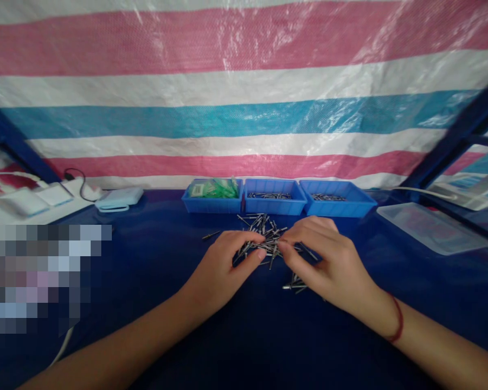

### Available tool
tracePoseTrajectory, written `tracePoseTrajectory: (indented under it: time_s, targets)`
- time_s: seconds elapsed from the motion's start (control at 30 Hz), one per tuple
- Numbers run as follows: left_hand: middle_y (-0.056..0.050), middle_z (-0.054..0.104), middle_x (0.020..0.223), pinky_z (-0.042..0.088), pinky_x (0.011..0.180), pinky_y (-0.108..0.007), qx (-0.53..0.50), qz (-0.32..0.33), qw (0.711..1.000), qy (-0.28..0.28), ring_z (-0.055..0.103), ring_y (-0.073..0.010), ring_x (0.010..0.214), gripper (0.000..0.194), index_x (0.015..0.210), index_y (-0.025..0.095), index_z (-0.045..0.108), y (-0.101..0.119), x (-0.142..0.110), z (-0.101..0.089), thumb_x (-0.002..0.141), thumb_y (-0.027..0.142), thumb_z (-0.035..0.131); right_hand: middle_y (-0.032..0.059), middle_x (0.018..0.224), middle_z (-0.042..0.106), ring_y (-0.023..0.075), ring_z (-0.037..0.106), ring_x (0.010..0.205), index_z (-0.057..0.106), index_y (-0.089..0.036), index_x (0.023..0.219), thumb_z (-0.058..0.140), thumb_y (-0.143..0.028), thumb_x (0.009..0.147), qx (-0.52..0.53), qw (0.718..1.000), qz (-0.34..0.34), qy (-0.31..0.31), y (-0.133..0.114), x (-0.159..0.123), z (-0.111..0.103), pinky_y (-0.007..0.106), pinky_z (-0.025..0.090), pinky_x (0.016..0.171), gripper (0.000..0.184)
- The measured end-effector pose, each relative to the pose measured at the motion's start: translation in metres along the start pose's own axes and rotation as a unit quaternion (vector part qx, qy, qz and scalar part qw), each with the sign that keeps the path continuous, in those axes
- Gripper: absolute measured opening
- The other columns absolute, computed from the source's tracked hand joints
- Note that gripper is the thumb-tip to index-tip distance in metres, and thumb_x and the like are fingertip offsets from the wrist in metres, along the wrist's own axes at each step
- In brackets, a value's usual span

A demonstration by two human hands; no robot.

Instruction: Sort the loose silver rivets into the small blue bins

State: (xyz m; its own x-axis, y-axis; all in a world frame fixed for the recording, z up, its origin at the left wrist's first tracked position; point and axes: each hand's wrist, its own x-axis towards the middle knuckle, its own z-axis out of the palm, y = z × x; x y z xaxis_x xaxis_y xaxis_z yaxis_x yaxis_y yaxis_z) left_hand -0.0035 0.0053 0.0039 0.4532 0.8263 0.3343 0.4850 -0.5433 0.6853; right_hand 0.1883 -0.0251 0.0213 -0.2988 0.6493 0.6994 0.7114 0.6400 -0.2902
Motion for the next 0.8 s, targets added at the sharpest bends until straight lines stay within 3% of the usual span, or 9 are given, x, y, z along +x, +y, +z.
tracePoseTrajectory:
  time_s: [0.1,0.2,0.27,0.37,0.47,0.63,0.7,0.8]
  targets:
    - [-0.003,0.066,0.105,0.041,0.090,-0.036,0.064,0.014,0.998,0.000,0.056,-0.0200,0.102,0.023,0.106,0.022,0.062,0.000,-0.001,-0.002,0.085,0.029,0.056,0.0022,0.075,0.067,0.0175,0.060,0.072,0.061,-0.021,0.076,0.054,-0.027,0.085,-0.085,0.992,0.047,0.083,0.028,0.008,-0.013,0.035,0.042,0.073,0.013]
    - [-0.002,0.065,0.104,0.040,0.090,-0.040,0.130,0.036,0.990,-0.044,0.053,-0.0220,0.102,0.018,0.096,0.024,0.066,-0.001,-0.002,-0.004,0.085,0.034,0.056,0.0068,0.080,0.068,0.0207,0.061,0.075,0.064,-0.019,0.083,0.051,-0.033,0.086,-0.190,0.955,0.158,0.165,0.069,0.011,-0.025,0.035,0.043,0.071,0.020]
    - [-0.002,0.064,0.106,0.039,0.089,-0.042,0.172,0.053,0.981,-0.068,0.051,-0.0231,0.102,0.019,0.094,0.025,0.067,-0.002,-0.003,-0.004,0.083,0.037,0.057,0.0096,0.085,0.069,0.0262,0.060,0.083,0.066,-0.018,0.086,0.050,-0.035,0.085,-0.280,0.924,0.223,0.134,0.092,0.010,-0.028,0.040,0.042,0.073,0.024]
    - [-0.003,0.063,0.109,0.038,0.087,-0.042,0.212,0.072,0.970,-0.092,0.050,-0.0243,0.101,0.023,0.095,0.024,0.067,-0.005,-0.005,-0.003,0.081,0.040,0.059,0.0156,0.095,0.068,0.0337,0.057,0.093,0.066,-0.015,0.095,0.053,-0.038,0.082,-0.307,0.911,0.252,0.112,0.109,0.005,-0.029,0.045,0.040,0.074,0.030]
    - [-0.003,0.063,0.107,0.038,0.083,-0.040,0.227,0.088,0.964,-0.103,0.050,-0.0244,0.101,0.020,0.094,0.024,0.067,-0.007,-0.005,-0.002,0.084,0.038,0.056,0.0161,0.100,0.066,0.0344,0.055,0.097,0.065,-0.015,0.099,0.051,-0.038,0.082,-0.290,0.922,0.238,0.099,0.102,0.004,-0.025,0.046,0.040,0.075,0.032]
    - [-0.003,0.065,0.100,0.037,0.083,-0.038,0.221,0.101,0.966,-0.083,0.050,-0.0223,0.097,0.018,0.089,0.022,0.067,-0.004,-0.005,-0.002,0.089,0.027,0.050,0.0081,0.091,0.068,0.0258,0.059,0.090,0.063,-0.021,0.087,0.051,-0.029,0.084,-0.153,0.980,0.122,0.031,0.059,0.008,-0.012,0.044,0.040,0.084,0.014]
    - [-0.002,0.066,0.097,0.038,0.083,-0.036,0.186,0.084,0.977,-0.057,0.053,-0.0203,0.093,0.017,0.091,0.021,0.065,-0.002,-0.004,-0.002,0.090,0.026,0.049,0.0053,0.086,0.068,0.0221,0.061,0.084,0.062,-0.022,0.083,0.052,-0.027,0.085,-0.069,0.993,0.093,-0.011,0.039,0.006,-0.005,0.041,0.044,0.082,0.011]
    - [0.000,0.066,0.089,0.041,0.078,-0.030,0.083,0.036,0.996,-0.017,0.057,-0.0161,0.083,0.014,0.093,0.020,0.063,0.000,-0.003,-0.003,0.089,0.025,0.050,0.0037,0.088,0.068,0.0188,0.062,0.084,0.062,-0.021,0.088,0.057,-0.025,0.082,0.048,0.992,0.106,-0.043,0.011,-0.001,0.005,0.035,0.048,0.076,0.010]
